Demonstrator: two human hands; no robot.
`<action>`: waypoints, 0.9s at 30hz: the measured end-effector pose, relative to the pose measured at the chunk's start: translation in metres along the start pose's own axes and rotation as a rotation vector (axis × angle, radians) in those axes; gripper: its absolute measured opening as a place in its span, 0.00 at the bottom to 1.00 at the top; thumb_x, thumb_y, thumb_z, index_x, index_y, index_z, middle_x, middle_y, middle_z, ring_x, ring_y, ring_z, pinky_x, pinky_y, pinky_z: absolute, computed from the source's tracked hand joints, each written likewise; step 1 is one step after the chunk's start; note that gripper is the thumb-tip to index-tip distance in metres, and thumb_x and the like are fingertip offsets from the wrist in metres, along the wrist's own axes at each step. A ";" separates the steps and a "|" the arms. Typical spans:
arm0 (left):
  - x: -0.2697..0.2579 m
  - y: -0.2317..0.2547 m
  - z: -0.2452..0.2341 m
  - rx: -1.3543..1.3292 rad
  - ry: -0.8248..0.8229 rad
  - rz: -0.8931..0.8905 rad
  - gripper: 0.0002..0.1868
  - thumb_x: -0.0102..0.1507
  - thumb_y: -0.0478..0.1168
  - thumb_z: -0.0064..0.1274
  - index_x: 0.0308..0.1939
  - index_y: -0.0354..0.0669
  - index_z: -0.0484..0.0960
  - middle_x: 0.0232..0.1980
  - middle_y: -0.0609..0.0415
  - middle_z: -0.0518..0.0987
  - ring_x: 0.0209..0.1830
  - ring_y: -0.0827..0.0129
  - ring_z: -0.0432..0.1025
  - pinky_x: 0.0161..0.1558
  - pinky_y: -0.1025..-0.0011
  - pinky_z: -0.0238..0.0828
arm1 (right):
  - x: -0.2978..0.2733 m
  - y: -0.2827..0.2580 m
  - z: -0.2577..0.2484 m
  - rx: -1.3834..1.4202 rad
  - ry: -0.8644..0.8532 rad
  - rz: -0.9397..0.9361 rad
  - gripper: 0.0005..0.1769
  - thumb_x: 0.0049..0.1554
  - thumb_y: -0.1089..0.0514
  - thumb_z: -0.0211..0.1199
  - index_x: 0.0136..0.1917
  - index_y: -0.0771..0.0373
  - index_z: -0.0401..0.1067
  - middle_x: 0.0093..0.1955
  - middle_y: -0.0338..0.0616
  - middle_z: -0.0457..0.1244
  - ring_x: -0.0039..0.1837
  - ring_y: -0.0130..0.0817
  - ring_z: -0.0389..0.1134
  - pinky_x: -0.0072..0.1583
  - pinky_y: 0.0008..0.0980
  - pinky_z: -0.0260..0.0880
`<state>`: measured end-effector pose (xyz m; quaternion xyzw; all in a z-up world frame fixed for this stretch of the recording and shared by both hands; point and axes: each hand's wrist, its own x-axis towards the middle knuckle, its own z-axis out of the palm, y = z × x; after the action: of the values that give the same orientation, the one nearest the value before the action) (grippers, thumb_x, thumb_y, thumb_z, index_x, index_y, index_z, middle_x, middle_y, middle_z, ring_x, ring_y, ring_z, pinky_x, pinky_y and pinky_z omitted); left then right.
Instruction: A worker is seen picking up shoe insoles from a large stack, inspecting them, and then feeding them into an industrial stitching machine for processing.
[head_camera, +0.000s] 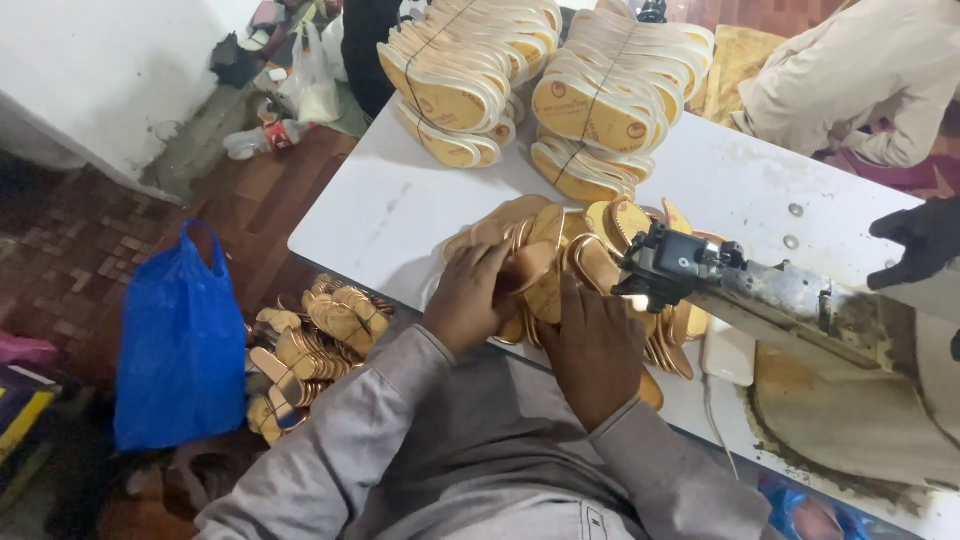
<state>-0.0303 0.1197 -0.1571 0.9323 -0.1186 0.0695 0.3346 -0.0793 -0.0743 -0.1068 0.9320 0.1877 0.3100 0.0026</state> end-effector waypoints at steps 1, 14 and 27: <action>-0.003 0.007 -0.013 0.002 0.006 0.003 0.46 0.52 0.48 0.63 0.73 0.42 0.66 0.61 0.44 0.75 0.65 0.44 0.68 0.70 0.52 0.59 | 0.001 0.002 0.002 -0.001 0.007 -0.002 0.30 0.58 0.38 0.60 0.68 0.55 0.71 0.51 0.41 0.67 0.53 0.43 0.71 0.47 0.44 0.70; -0.031 0.010 -0.076 -1.273 0.291 -0.454 0.43 0.71 0.65 0.25 0.72 0.28 0.63 0.43 0.51 0.69 0.23 0.80 0.59 0.21 0.83 0.55 | 0.014 -0.040 0.027 0.158 -0.022 -0.227 0.26 0.56 0.32 0.58 0.59 0.49 0.74 0.58 0.41 0.66 0.65 0.44 0.66 0.62 0.57 0.57; -0.045 0.026 -0.099 -1.438 0.188 -0.486 0.48 0.68 0.70 0.16 0.69 0.32 0.68 0.51 0.37 0.82 0.31 0.61 0.77 0.37 0.65 0.76 | 0.029 -0.041 0.026 0.275 -0.095 -0.219 0.23 0.58 0.39 0.62 0.57 0.55 0.78 0.57 0.45 0.69 0.63 0.43 0.70 0.63 0.46 0.67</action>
<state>-0.0856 0.1713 -0.0748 0.4751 0.1028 -0.0215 0.8736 -0.0572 -0.0234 -0.1156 0.9113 0.3282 0.2347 -0.0824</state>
